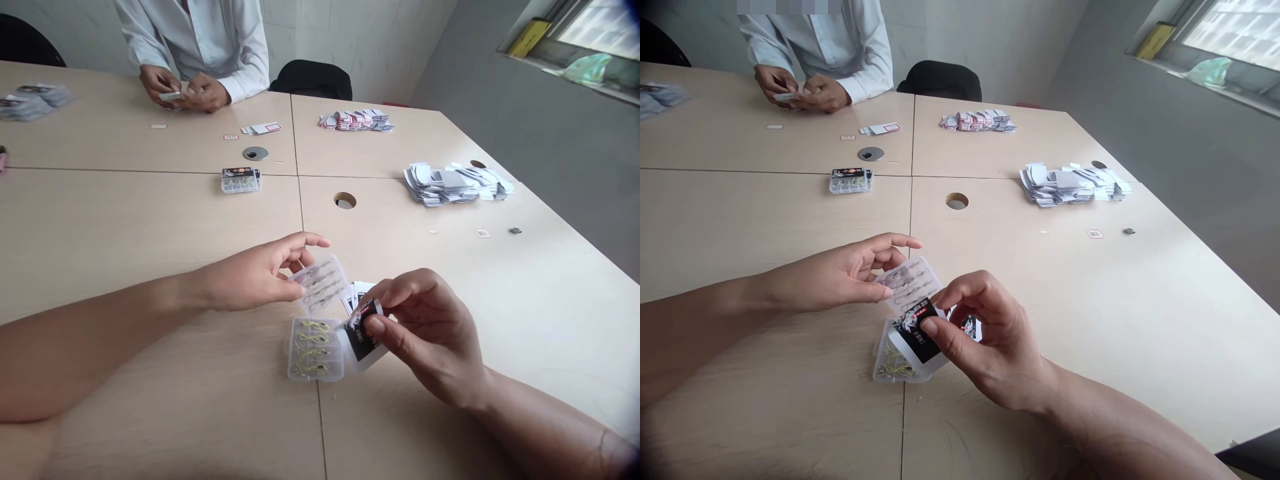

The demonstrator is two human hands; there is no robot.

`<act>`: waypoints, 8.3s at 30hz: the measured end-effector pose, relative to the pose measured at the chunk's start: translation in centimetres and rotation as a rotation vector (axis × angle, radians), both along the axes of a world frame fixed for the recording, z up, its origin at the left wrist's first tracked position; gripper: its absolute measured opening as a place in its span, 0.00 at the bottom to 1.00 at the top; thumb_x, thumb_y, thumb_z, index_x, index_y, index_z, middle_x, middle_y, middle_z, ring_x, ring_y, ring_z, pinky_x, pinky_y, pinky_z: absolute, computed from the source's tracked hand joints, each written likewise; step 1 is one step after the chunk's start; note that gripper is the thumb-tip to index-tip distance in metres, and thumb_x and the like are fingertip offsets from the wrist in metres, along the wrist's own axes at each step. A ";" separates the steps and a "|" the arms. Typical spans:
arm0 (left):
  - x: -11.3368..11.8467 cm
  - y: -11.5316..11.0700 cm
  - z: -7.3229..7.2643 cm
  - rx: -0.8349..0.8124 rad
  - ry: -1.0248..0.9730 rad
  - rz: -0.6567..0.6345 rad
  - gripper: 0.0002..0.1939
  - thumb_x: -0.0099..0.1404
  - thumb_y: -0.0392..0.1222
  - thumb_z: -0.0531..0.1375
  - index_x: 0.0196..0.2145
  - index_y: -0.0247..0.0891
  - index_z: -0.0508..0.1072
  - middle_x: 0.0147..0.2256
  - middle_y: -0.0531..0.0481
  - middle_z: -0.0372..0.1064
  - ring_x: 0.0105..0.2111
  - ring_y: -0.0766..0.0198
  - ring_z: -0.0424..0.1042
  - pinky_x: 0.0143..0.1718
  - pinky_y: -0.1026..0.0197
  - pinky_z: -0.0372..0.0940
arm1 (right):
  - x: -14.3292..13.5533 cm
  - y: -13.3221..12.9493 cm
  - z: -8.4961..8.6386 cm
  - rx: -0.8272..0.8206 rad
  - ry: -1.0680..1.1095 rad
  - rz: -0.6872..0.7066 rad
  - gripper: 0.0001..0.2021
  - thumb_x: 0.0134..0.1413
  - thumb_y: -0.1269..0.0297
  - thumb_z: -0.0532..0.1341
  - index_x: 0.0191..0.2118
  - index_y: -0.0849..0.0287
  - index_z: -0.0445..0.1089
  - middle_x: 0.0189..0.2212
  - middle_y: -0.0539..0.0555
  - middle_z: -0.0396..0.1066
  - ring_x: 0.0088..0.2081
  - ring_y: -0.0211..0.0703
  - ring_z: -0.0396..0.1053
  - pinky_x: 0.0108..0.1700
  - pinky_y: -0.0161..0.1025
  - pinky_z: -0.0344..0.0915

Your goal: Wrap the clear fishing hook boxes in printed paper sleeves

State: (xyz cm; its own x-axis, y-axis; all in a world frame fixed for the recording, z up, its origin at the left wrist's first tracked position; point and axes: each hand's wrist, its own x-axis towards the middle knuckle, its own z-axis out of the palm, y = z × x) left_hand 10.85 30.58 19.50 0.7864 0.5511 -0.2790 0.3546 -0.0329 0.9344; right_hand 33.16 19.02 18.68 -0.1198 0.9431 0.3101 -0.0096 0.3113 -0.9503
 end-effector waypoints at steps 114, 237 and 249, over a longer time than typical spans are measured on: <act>0.1 -4.2 2.2 -0.060 -0.197 -0.061 0.15 0.78 0.47 0.46 0.42 0.38 0.68 0.29 0.55 0.66 0.28 0.67 0.67 0.30 0.66 0.67 | -0.9 -1.5 3.0 0.634 -0.655 0.177 0.06 0.63 0.75 0.62 0.35 0.63 0.76 0.35 0.52 0.83 0.41 0.36 0.79 0.64 0.34 0.66; 0.3 -3.8 2.0 -0.351 -0.201 -0.025 0.17 0.77 0.51 0.52 0.51 0.38 0.71 0.33 0.51 0.74 0.25 0.69 0.73 0.28 0.68 0.72 | -0.9 -1.1 2.3 0.570 -0.530 0.212 0.05 0.61 0.81 0.61 0.39 0.67 0.73 0.35 0.59 0.81 0.39 0.41 0.78 0.50 0.41 0.77; -0.3 -3.8 1.5 -0.451 -0.258 -0.013 0.15 0.75 0.43 0.51 0.54 0.42 0.72 0.39 0.49 0.75 0.30 0.64 0.75 0.32 0.64 0.74 | -0.8 -0.9 2.1 0.588 -0.516 0.217 0.06 0.61 0.81 0.60 0.39 0.67 0.73 0.34 0.59 0.81 0.39 0.41 0.78 0.50 0.42 0.77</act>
State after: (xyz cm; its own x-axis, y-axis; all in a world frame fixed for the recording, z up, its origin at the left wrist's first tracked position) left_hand 10.52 26.74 20.95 0.8668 0.4111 -0.2823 0.1126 0.3901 0.9139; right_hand 32.40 18.09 20.79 -0.5448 0.5824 0.6033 0.2674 0.8025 -0.5333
